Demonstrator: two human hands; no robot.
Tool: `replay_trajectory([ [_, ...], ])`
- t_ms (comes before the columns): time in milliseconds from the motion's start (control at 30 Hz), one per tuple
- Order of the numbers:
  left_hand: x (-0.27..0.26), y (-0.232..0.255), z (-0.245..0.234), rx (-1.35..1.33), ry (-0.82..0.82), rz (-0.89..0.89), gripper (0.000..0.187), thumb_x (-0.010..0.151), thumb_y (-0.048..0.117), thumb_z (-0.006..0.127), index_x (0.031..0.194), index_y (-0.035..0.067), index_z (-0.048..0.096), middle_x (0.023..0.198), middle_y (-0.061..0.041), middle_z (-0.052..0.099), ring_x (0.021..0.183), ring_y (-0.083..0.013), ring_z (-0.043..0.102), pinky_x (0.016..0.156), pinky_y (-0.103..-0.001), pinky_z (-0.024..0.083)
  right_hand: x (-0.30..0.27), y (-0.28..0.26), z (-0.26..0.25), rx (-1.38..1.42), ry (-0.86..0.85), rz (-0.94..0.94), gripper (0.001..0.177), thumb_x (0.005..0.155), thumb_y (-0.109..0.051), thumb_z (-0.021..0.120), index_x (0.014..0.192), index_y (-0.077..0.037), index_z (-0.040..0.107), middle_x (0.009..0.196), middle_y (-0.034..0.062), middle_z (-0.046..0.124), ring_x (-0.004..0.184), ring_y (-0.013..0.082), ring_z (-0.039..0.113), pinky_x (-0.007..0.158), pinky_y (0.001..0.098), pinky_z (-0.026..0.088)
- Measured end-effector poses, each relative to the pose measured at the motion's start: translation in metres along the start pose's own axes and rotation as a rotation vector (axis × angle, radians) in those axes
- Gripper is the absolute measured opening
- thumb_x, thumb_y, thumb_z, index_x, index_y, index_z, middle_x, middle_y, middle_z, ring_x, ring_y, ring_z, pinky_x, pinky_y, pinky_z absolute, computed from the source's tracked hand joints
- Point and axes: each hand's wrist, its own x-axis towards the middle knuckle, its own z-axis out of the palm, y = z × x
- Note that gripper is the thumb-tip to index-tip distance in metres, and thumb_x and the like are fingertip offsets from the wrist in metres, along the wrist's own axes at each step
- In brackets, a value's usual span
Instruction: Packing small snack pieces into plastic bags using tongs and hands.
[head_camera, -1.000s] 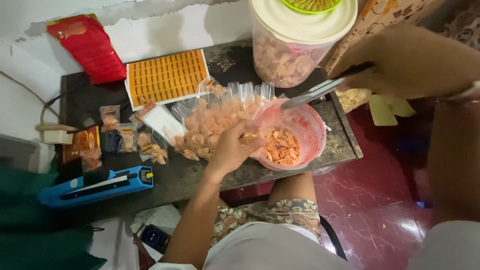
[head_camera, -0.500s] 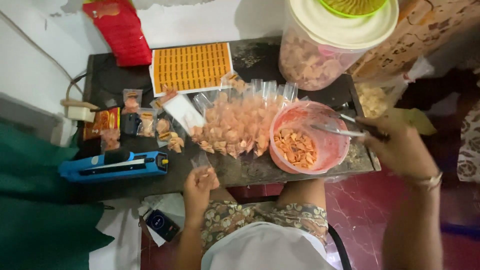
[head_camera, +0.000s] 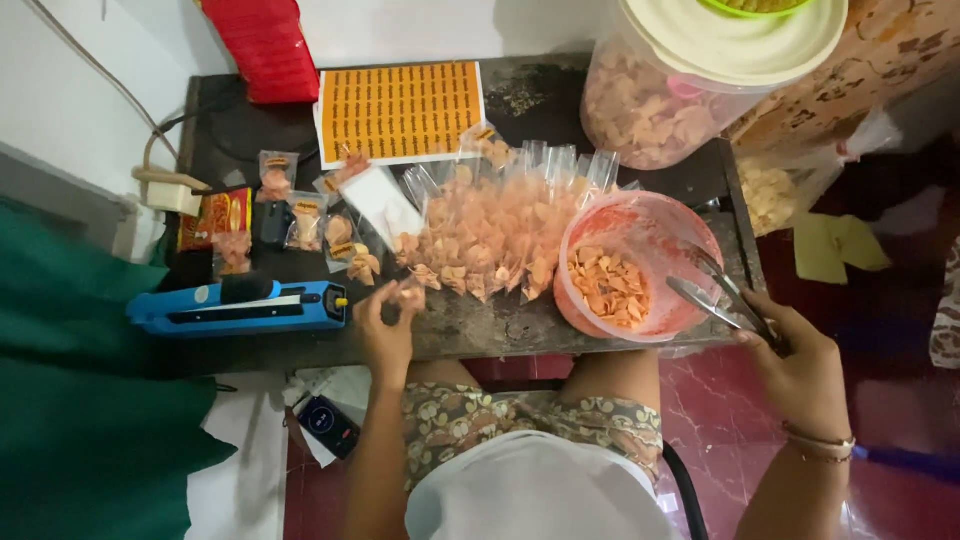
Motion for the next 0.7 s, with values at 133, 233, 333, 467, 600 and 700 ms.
replay_trajectory([
  [133, 0.007, -0.005, 0.014, -0.014, 0.077, 0.024, 0.042, 0.099, 0.017, 0.091, 0.140, 0.017, 0.078, 0.133, -0.014, 0.072, 0.129, -0.0344, 0.069, 0.104, -0.053, 0.061, -0.003, 0.004, 0.002, 0.012, 0.028, -0.067, 0.059, 0.104, -0.021, 0.079, 0.159, 0.000, 0.071, 0.141, 0.0153, 0.079, 0.118, 0.0238, 0.072, 0.096, 0.0374, 0.058],
  [233, 0.007, 0.010, 0.015, -0.096, 0.024, -0.125, 0.061, 0.103, 0.016, 0.085, 0.160, 0.014, 0.064, 0.147, -0.015, 0.066, 0.117, -0.0314, 0.069, 0.098, -0.051, 0.062, -0.002, -0.007, 0.000, 0.030, 0.071, -0.135, 0.058, 0.105, -0.020, 0.078, 0.156, 0.005, 0.071, 0.143, 0.0200, 0.077, 0.129, 0.0280, 0.072, 0.106, 0.0403, 0.059],
  [333, -0.002, 0.008, 0.014, -0.141, 0.024, -0.015, 0.080, 0.103, 0.022, 0.086, 0.171, 0.009, 0.046, 0.179, -0.022, 0.039, 0.142, -0.0355, 0.062, 0.112, -0.048, 0.062, -0.001, -0.023, -0.002, 0.025, 0.104, -0.102, 0.057, 0.103, -0.012, 0.075, 0.157, 0.005, 0.071, 0.146, 0.0213, 0.076, 0.131, 0.0299, 0.071, 0.109, 0.0434, 0.057],
  [467, -0.017, -0.008, 0.011, -0.112, 0.023, 0.030, 0.081, 0.104, 0.019, 0.085, 0.172, 0.006, 0.042, 0.171, -0.021, 0.038, 0.142, -0.0379, 0.060, 0.114, -0.051, 0.061, 0.001, -0.029, 0.001, 0.012, 0.096, -0.072, 0.057, 0.103, -0.010, 0.075, 0.158, 0.003, 0.071, 0.147, 0.0210, 0.076, 0.135, 0.0329, 0.071, 0.110, 0.0461, 0.058],
  [600, -0.027, -0.025, 0.008, -0.022, 0.085, 0.035, 0.030, 0.111, 0.027, 0.077, 0.129, 0.004, 0.081, 0.117, -0.014, 0.081, 0.106, -0.0298, 0.078, 0.092, -0.042, 0.064, 0.004, -0.023, 0.007, 0.033, 0.074, -0.092, 0.061, 0.104, -0.023, 0.077, 0.159, 0.001, 0.070, 0.147, 0.0200, 0.076, 0.136, 0.0317, 0.071, 0.112, 0.0457, 0.057],
  [700, -0.025, -0.036, 0.002, -0.016, 0.144, 0.077, 0.031, 0.118, 0.020, 0.063, 0.102, 0.006, 0.086, 0.079, -0.008, 0.083, 0.068, -0.0242, 0.079, 0.072, -0.042, 0.060, 0.005, -0.030, 0.007, 0.008, 0.087, -0.065, 0.057, 0.103, -0.007, 0.074, 0.158, 0.003, 0.071, 0.144, 0.0192, 0.077, 0.129, 0.0289, 0.072, 0.108, 0.0434, 0.056],
])
